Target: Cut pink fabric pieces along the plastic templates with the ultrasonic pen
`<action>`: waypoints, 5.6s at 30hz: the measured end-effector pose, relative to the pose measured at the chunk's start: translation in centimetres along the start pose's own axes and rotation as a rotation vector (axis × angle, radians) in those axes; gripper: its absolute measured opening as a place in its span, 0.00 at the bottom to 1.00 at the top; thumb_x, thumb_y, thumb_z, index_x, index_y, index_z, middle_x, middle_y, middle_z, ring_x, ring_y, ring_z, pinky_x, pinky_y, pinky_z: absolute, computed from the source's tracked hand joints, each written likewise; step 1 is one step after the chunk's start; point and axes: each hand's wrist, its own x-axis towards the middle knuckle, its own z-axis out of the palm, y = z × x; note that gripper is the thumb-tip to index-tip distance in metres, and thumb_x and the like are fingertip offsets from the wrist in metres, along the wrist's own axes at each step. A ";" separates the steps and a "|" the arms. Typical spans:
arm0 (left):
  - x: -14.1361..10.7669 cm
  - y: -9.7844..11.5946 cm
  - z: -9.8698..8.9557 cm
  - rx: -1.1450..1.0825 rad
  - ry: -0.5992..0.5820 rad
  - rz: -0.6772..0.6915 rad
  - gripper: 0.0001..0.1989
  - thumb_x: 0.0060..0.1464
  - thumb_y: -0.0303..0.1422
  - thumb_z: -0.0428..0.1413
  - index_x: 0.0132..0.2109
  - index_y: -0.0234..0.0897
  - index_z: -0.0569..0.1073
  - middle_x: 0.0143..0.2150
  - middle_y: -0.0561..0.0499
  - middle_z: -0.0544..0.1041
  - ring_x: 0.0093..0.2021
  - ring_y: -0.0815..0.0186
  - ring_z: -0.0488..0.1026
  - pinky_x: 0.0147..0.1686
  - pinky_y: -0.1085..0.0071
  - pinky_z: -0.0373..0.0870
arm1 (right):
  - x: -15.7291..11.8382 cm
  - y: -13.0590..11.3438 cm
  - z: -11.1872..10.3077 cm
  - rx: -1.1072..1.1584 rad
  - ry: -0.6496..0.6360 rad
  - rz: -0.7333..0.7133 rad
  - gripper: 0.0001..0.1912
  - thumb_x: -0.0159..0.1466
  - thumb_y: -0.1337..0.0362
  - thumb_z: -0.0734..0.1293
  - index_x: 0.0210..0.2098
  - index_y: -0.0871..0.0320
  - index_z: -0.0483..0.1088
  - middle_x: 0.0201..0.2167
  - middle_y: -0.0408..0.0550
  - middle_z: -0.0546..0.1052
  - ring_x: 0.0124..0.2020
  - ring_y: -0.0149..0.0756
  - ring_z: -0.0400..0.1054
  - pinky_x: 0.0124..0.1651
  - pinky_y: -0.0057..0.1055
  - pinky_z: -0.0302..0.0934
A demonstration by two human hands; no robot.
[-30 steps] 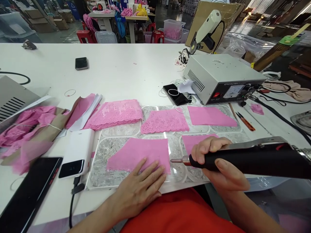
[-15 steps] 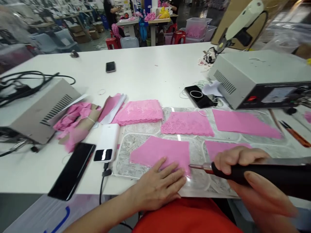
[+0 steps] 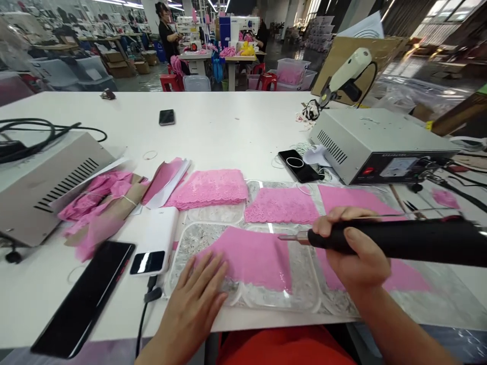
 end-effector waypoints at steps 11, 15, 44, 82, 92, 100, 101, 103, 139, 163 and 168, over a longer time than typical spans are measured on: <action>-0.7 0.0 0.9 -0.042 0.063 -0.030 0.20 0.63 0.25 0.51 0.62 0.30 0.66 0.61 0.42 0.70 0.69 0.58 0.55 0.69 0.57 0.47 | 0.4 1.6 1.9 -0.089 -0.077 -0.012 0.04 0.56 0.64 0.66 0.32 0.55 0.67 0.30 0.41 0.69 0.23 0.29 0.67 0.29 0.35 0.67; -0.7 0.0 0.8 -0.037 0.064 -0.026 0.19 0.63 0.25 0.50 0.60 0.28 0.67 0.61 0.42 0.70 0.69 0.59 0.54 0.70 0.58 0.44 | 0.4 1.7 2.0 -0.089 -0.078 -0.008 0.05 0.56 0.64 0.66 0.32 0.55 0.67 0.29 0.41 0.69 0.23 0.29 0.67 0.28 0.34 0.67; -0.7 0.9 0.6 -0.084 0.125 -0.110 0.16 0.65 0.27 0.48 0.58 0.28 0.70 0.59 0.43 0.73 0.66 0.57 0.59 0.69 0.57 0.46 | 0.6 3.2 4.2 -0.012 -0.172 0.017 0.03 0.56 0.67 0.68 0.31 0.55 0.69 0.29 0.41 0.71 0.24 0.29 0.68 0.31 0.33 0.66; -1.6 1.6 0.5 -0.094 0.183 -0.179 0.15 0.63 0.27 0.51 0.56 0.28 0.71 0.57 0.42 0.75 0.63 0.56 0.64 0.67 0.54 0.49 | 0.9 4.8 8.3 0.019 -0.215 0.036 0.05 0.55 0.66 0.67 0.31 0.55 0.67 0.29 0.40 0.70 0.24 0.28 0.67 0.30 0.33 0.65; -1.6 1.6 0.5 -0.092 0.184 -0.189 0.15 0.63 0.26 0.50 0.55 0.28 0.71 0.56 0.42 0.75 0.62 0.55 0.66 0.66 0.53 0.51 | 0.8 5.4 8.9 0.020 -0.216 0.063 0.04 0.55 0.67 0.67 0.30 0.55 0.66 0.28 0.39 0.69 0.24 0.28 0.67 0.31 0.34 0.66; -1.8 1.7 0.4 -0.079 0.192 -0.195 0.15 0.63 0.26 0.51 0.55 0.27 0.71 0.55 0.40 0.75 0.61 0.55 0.67 0.66 0.52 0.53 | 0.5 5.2 9.2 0.039 -0.255 0.064 0.04 0.56 0.68 0.66 0.31 0.54 0.67 0.29 0.40 0.69 0.24 0.28 0.67 0.30 0.33 0.66; -1.9 1.7 0.4 -0.079 0.192 -0.199 0.15 0.63 0.26 0.51 0.55 0.27 0.71 0.55 0.40 0.75 0.61 0.54 0.67 0.66 0.52 0.53 | 0.4 5.2 9.3 0.048 -0.262 0.071 0.04 0.56 0.68 0.66 0.31 0.54 0.67 0.29 0.40 0.69 0.24 0.28 0.67 0.30 0.33 0.66; -2.1 1.8 0.4 -0.078 0.189 -0.204 0.15 0.63 0.26 0.51 0.54 0.27 0.71 0.55 0.40 0.76 0.62 0.55 0.67 0.66 0.52 0.53 | 0.1 5.0 9.4 0.052 -0.274 0.088 0.04 0.56 0.68 0.66 0.32 0.54 0.67 0.30 0.40 0.69 0.24 0.28 0.66 0.30 0.33 0.65; -3.1 2.2 -0.2 -0.057 0.203 -0.217 0.14 0.62 0.26 0.52 0.52 0.26 0.73 0.53 0.40 0.77 0.60 0.56 0.69 0.67 0.53 0.52 | -2.0 4.8 10.7 0.057 -0.356 0.167 0.05 0.56 0.66 0.67 0.31 0.54 0.66 0.29 0.40 0.68 0.25 0.28 0.66 0.31 0.33 0.67; -3.3 2.2 0.1 -0.077 0.225 -0.243 0.13 0.61 0.27 0.52 0.52 0.29 0.73 0.52 0.39 0.78 0.58 0.56 0.71 0.63 0.53 0.59 | -4.0 5.2 12.7 0.151 -0.495 0.169 0.05 0.60 0.65 0.68 0.34 0.54 0.67 0.31 0.40 0.69 0.27 0.27 0.68 0.32 0.31 0.67; -3.2 2.0 0.1 -0.055 0.239 -0.241 0.14 0.63 0.28 0.50 0.52 0.28 0.72 0.52 0.40 0.77 0.57 0.56 0.71 0.63 0.55 0.58 | -4.0 5.4 13.1 0.170 -0.494 0.187 0.05 0.60 0.66 0.68 0.35 0.54 0.66 0.31 0.40 0.70 0.26 0.27 0.67 0.32 0.32 0.65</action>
